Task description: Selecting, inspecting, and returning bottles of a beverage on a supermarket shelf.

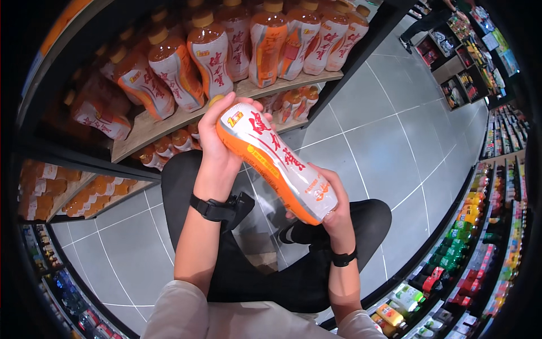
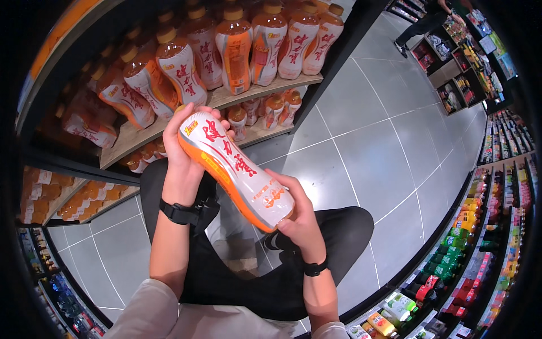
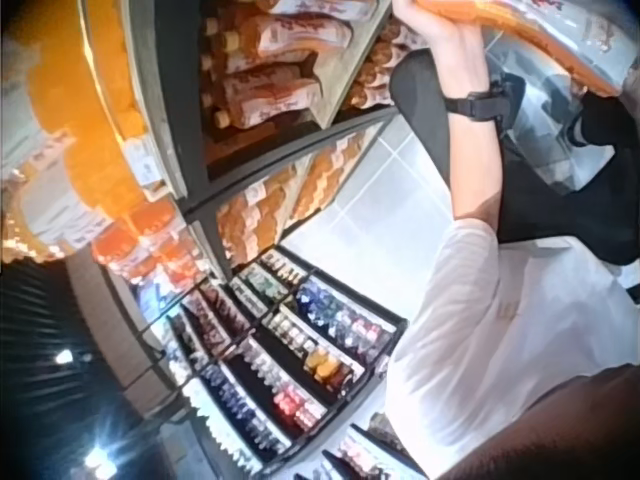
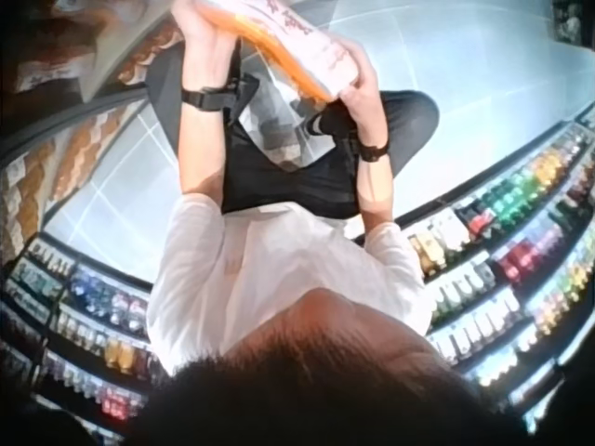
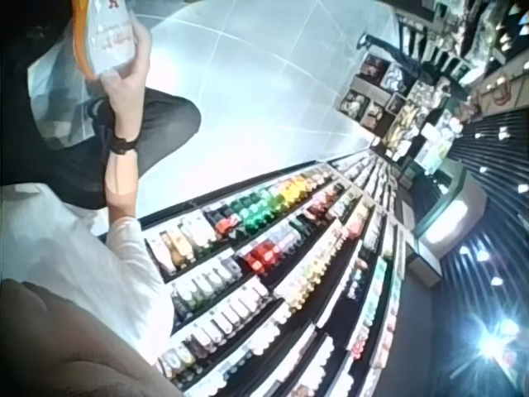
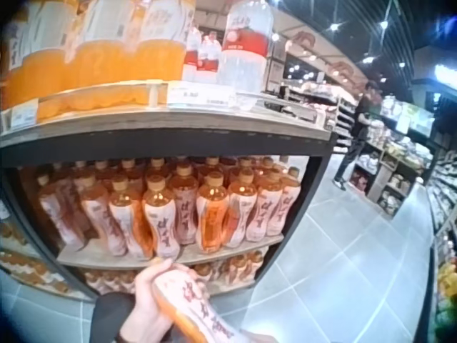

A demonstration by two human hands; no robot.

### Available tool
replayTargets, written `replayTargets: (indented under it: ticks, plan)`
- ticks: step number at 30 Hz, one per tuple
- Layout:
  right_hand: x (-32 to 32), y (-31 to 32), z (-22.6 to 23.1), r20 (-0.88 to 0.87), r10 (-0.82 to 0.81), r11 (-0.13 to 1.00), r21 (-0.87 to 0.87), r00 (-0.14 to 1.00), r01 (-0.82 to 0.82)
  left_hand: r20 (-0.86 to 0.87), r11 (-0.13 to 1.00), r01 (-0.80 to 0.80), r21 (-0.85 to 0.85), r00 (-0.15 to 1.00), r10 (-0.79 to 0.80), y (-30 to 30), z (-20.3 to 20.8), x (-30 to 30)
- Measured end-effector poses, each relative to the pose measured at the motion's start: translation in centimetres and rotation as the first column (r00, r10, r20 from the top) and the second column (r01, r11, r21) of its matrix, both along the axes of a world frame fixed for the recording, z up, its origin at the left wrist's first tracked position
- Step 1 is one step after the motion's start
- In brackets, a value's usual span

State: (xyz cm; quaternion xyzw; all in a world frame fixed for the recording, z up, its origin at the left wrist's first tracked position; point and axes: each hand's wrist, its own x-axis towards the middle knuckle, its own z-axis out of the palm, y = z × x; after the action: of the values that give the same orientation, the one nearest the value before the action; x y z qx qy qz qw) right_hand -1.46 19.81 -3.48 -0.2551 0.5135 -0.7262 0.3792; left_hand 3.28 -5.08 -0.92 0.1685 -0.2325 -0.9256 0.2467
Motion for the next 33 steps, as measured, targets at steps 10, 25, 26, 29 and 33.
replayTargets:
  ticks: [10, 25, 26, 29, 33]
  plan:
    - [0.3, -0.8, 0.2, -0.201, -0.044, 0.999, 0.018, 0.979, 0.048, -0.021, 0.997, -0.009, -0.075, 1.000, 0.007, -0.3, 0.6, 0.8]
    - [1.1, -1.0, -0.2, -0.105, -0.068, 0.978, -0.206, 0.992, 0.045, -0.068, 0.999, 0.047, -0.019, 0.997, -0.048, 0.3, 0.2, 0.1]
    - [1.1, -1.1, -0.2, -0.095, -0.066, 0.976, -0.214, 0.993, 0.044, -0.066, 0.999, 0.046, -0.020, 0.997, -0.047, 0.3, 0.2, 0.2]
    - [0.8, -1.0, -0.3, -0.132, -0.043, 0.983, -0.183, 0.990, 0.018, -0.061, 0.999, 0.045, -0.028, 0.997, -0.046, 0.3, 0.4, 0.3]
    - [0.7, -0.9, -0.7, -0.147, -0.023, 0.981, -0.192, 0.989, -0.006, -0.064, 0.998, 0.039, -0.045, 0.997, -0.041, 0.3, 0.6, 0.3]
